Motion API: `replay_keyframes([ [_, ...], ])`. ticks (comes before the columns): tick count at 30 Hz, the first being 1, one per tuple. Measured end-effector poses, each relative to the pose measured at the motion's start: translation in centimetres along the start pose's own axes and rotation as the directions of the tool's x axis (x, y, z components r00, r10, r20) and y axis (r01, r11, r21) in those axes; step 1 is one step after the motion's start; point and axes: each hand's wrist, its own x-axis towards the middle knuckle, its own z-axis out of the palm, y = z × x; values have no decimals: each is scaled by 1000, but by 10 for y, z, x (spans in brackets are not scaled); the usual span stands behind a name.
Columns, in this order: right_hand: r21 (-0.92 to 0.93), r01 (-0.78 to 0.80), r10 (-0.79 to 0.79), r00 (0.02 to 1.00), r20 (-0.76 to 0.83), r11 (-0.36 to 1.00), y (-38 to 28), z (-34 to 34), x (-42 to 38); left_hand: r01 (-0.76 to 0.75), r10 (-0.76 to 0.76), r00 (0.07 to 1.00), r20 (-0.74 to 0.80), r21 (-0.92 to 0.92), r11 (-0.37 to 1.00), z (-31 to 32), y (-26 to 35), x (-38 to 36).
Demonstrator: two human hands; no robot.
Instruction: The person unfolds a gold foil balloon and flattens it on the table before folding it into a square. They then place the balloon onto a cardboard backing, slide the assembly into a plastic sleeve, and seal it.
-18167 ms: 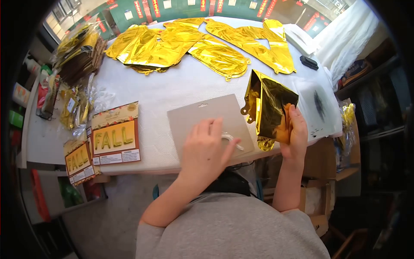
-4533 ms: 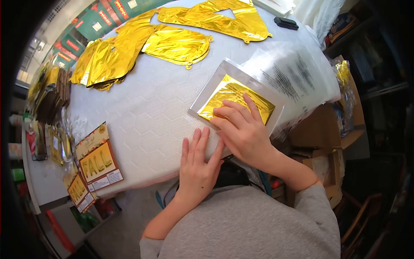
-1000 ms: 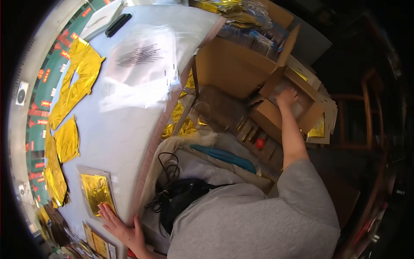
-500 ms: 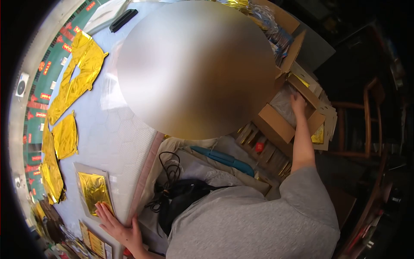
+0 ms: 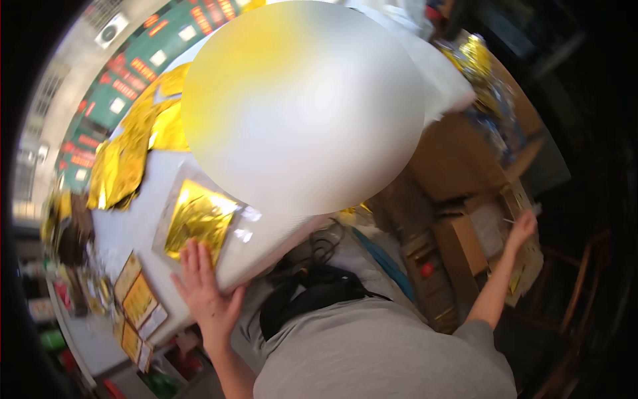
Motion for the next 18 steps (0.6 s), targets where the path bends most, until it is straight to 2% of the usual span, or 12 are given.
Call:
replay_keyframes([
  [1, 324, -363, 368, 928, 47, 873, -37, 6, 7, 0, 0, 1000, -12, 0, 1000, 1, 0, 0],
  [3, 543, -356, 413, 911, 20, 760, -101, 22, 24, 1, -1, 1000, 1, -27, 1000, -1, -2, 0],
  [6, 704, -345, 216, 938, 269, 621, -182, 43, 55, -3, 2, 1000, -18, -56, 998, -1, -2, -1],
  [9, 734, -352, 153, 933, 327, 581, -417, 95, 7, -16, 13, 999, -36, -78, 997, 2, -5, -2],
  [10, 824, -380, -252, 824, 508, 420, -431, 118, 0, -22, 17, 999, -51, -93, 995, 3, -6, -2],
  [11, 793, -317, -190, 862, 469, 519, -489, 143, -40, -16, 10, 998, -58, -96, 995, 3, -6, -2],
  [12, 775, -404, -459, 636, 620, 487, -535, 155, -56, -21, 15, 998, -55, -104, 994, 3, -7, -2],
  [14, 798, -421, -734, 350, 582, 432, -637, 178, -98, -22, 17, 999, -47, -119, 993, 2, -6, -2],
  [15, 801, -475, -760, 346, 551, 364, -679, 195, -129, -14, 7, 999, -53, -119, 993, 2, -7, -2],
  [16, 878, -382, -817, 382, 433, 287, -714, 221, -157, -22, 14, 998, -54, -135, 991, 3, -8, -2],
  [17, 898, -294, -844, 338, 417, 327, -746, 235, -177, -29, 21, 998, -55, -151, 988, 3, -8, -2],
  [18, 943, -253, -884, 359, 301, 218, -774, 249, -202, -27, 17, 998, -66, -156, 987, 2, -8, -2],
])
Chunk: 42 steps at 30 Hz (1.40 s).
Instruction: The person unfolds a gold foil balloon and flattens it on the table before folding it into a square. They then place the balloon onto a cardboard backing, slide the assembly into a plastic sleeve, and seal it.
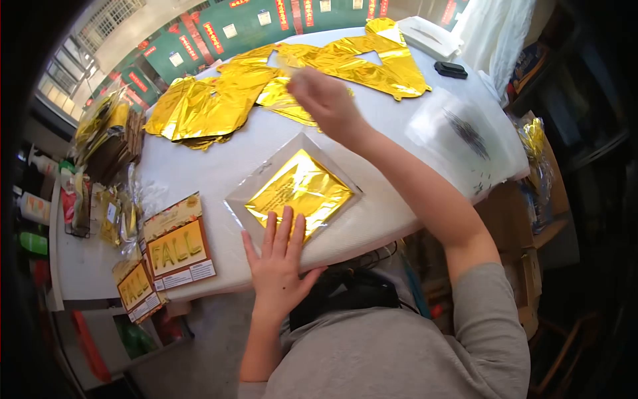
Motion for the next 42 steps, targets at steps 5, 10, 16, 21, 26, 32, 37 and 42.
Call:
replay_keyframes([
  [5, -297, 227, -104, 920, 377, 928, 60, 56, 27, 13, -12, 1000, 1, -57, 998, -4, -4, -1],
  [10, -557, 269, 12, 894, 448, 786, 37, 18, 37, 0, 0, 1000, -2, -85, 996, -3, -5, 0],
  [16, -553, -17, 376, 752, 542, 833, 27, -15, 29, -10, 9, 1000, -10, -90, 996, -1, -6, -1],
  [21, -341, -247, 398, 768, 503, 907, 43, -28, 24, -11, 8, 999, -36, -88, 996, 1, -7, -2],
  [26, -234, -463, 453, 886, -98, 855, 83, -13, 37, -8, 7, 1000, -19, -82, 997, 0, -6, -2],
  [32, -466, -99, 169, 979, 112, 879, 98, 19, 24, 1, 0, 1000, 11, -91, 996, -3, -6, -2],
  [37, -437, 89, 57, 949, 310, 895, 74, 40, 8, 3, -2, 1000, 20, -96, 995, -3, -6, -1],
  [42, -199, 81, 8, 912, 410, 977, 53, 49, 2, 3, -1, 1000, 21, -90, 996, -3, -6, -2],
])
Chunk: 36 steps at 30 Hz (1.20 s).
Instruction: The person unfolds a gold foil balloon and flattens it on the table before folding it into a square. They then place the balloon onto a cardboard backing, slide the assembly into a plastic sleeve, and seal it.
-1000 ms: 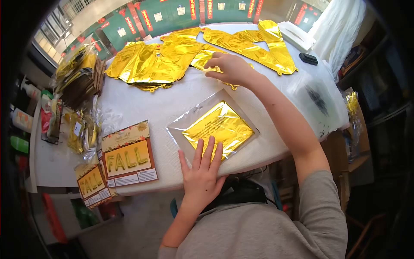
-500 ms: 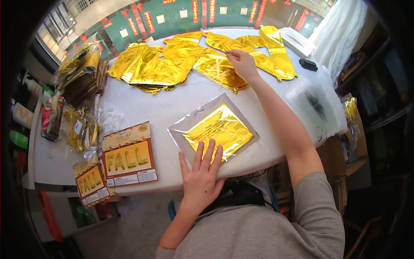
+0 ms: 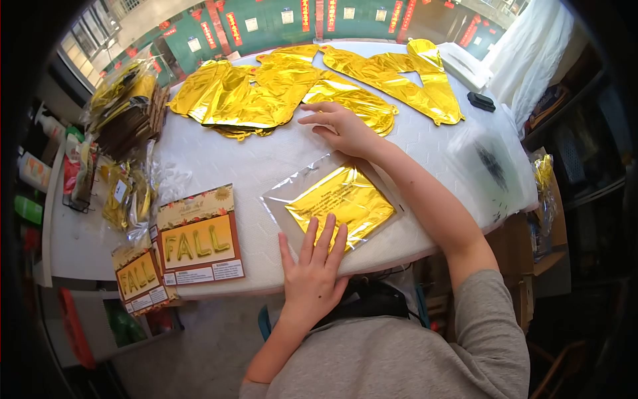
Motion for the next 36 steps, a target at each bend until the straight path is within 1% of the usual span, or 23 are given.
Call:
replay_keyframes([
  [1, 1, 1, -1, 1000, 0, 1000, -2, -3, 0, -3, 3, 1000, -3, -3, 1000, 0, 0, 0],
  [3, -68, -46, 31, 979, -202, 997, -4, -12, -2, -5, 5, 1000, -6, -5, 1000, 0, 0, 0],
  [4, -116, -144, 104, 950, -293, 983, -6, -17, -5, -3, 3, 1000, -2, -9, 1000, 0, 0, 0],
  [5, -117, -144, 104, 950, -293, 983, -7, -21, -9, -1, 1, 1000, 2, -13, 1000, 0, 0, 0],
  [6, -187, -307, 253, 930, -266, 933, -11, -26, -12, -2, 2, 1000, 1, -16, 1000, 1, 0, 0],
  [7, -260, -456, 397, 883, -249, 851, -15, -29, -15, -2, 2, 1000, -1, -1, 1000, 1, 0, 0],
  [9, -250, -460, 403, 881, -248, 852, -24, -24, -22, -1, 1, 1000, -5, 14, 1000, 0, 0, 1],
  [12, -218, -219, 200, 974, -105, 951, -22, -13, -23, 6, -7, 1000, 12, 13, 1000, 0, 0, 0],
  [13, -214, -217, 198, 975, -103, 952, -18, -8, -22, 5, -5, 1000, 0, 17, 1000, 0, 0, 0],
  [15, -194, -75, 61, 995, -74, 978, -14, -1, -18, 7, -6, 1000, -15, 22, 1000, 1, 1, 1],
  [16, -193, -71, 58, 996, -72, 979, -13, 0, -15, 8, -7, 1000, -16, 17, 1000, 1, 1, 1],
  [18, -267, -70, 44, 994, -102, 961, -13, -1, -11, 10, -10, 1000, -19, 13, 1000, 2, 1, 0],
  [22, -211, -48, 22, 992, -125, 976, -28, -2, -11, 10, -9, 1000, -16, 10, 1000, 0, 1, 2],
  [23, -98, 66, -67, 998, 2, 993, -40, -3, -9, 15, -15, 1000, -7, 8, 1000, 0, 2, 2],
  [24, 29, 167, -169, 979, 115, 986, -54, -2, -7, 13, -13, 1000, -5, 7, 1000, 0, 2, 1],
  [25, 60, 207, -215, 958, 193, 977, -68, 6, -8, 11, -11, 1000, -6, 6, 1000, 0, 2, 1],
  [27, -93, 277, -246, 935, 256, 956, -92, 22, -13, 3, -3, 1000, -9, 9, 1000, -1, 0, 2],
  [28, -96, 277, -246, 935, 254, 956, -94, 32, -13, 1, -1, 1000, -10, -1, 1000, -1, 0, 1],
  [30, -356, 348, -258, 925, 277, 867, -92, 50, -17, -3, 3, 1000, -9, -12, 1000, -1, 0, 1],
  [31, -357, 346, -256, 926, 277, 868, -89, 50, -17, 1, -1, 1000, 7, -6, 1000, -3, -1, 2],
  [33, -458, 332, -288, 943, 166, 825, -79, 42, -18, 0, 0, 1000, 29, -9, 1000, -8, 2, 1],
  [35, -481, 311, -271, 950, 152, 820, -86, 9, -22, -1, 9, 998, 55, -153, 988, -18, 1, 1],
  [36, -394, 210, -216, 976, 29, 895, -93, -10, -30, -8, 17, 998, 57, -155, 988, -19, -1, 0],
])
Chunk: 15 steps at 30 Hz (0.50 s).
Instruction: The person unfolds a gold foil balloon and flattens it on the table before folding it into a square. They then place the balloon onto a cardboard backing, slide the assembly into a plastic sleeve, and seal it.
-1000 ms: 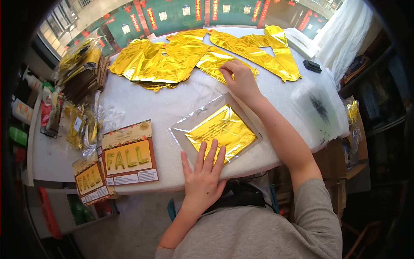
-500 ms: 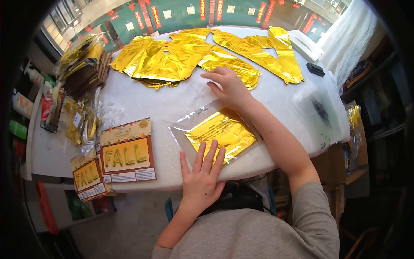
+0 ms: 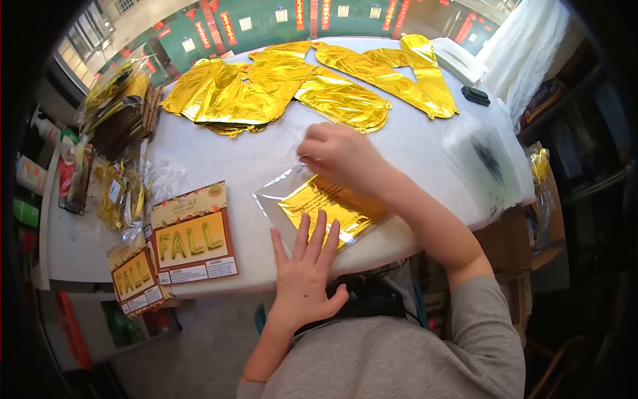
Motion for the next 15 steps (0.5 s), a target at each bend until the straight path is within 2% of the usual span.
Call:
replay_keyframes([
  [1, 111, -103, 112, 991, -78, 988, 0, -21, -9, -21, 20, 1000, -24, -42, 999, 0, -2, -1],
  [3, 271, -320, 330, 944, 9, 908, -18, -68, -40, -46, 43, 998, -46, -83, 995, 4, -5, -2],
  [5, 339, -453, 429, 891, 149, 825, -38, -98, -82, -30, 29, 997, -77, -13, 999, 12, -9, -2],
  [7, 385, -445, 417, 895, 160, 808, -55, -107, -125, -17, 14, 994, -105, -32, 999, 13, -7, -1],
  [11, 302, -526, 535, 843, 59, 795, -84, -99, -177, 16, -29, 984, -173, -78, 997, 16, -4, 1],
  [13, 144, -578, 590, 806, -51, 803, -90, -96, -186, 15, -34, 983, -179, -109, 994, 16, -3, 1],
  [15, 100, -580, 587, 807, -67, 809, -89, -97, -187, 55, -83, 983, -165, -169, 984, 15, -2, 1],
])
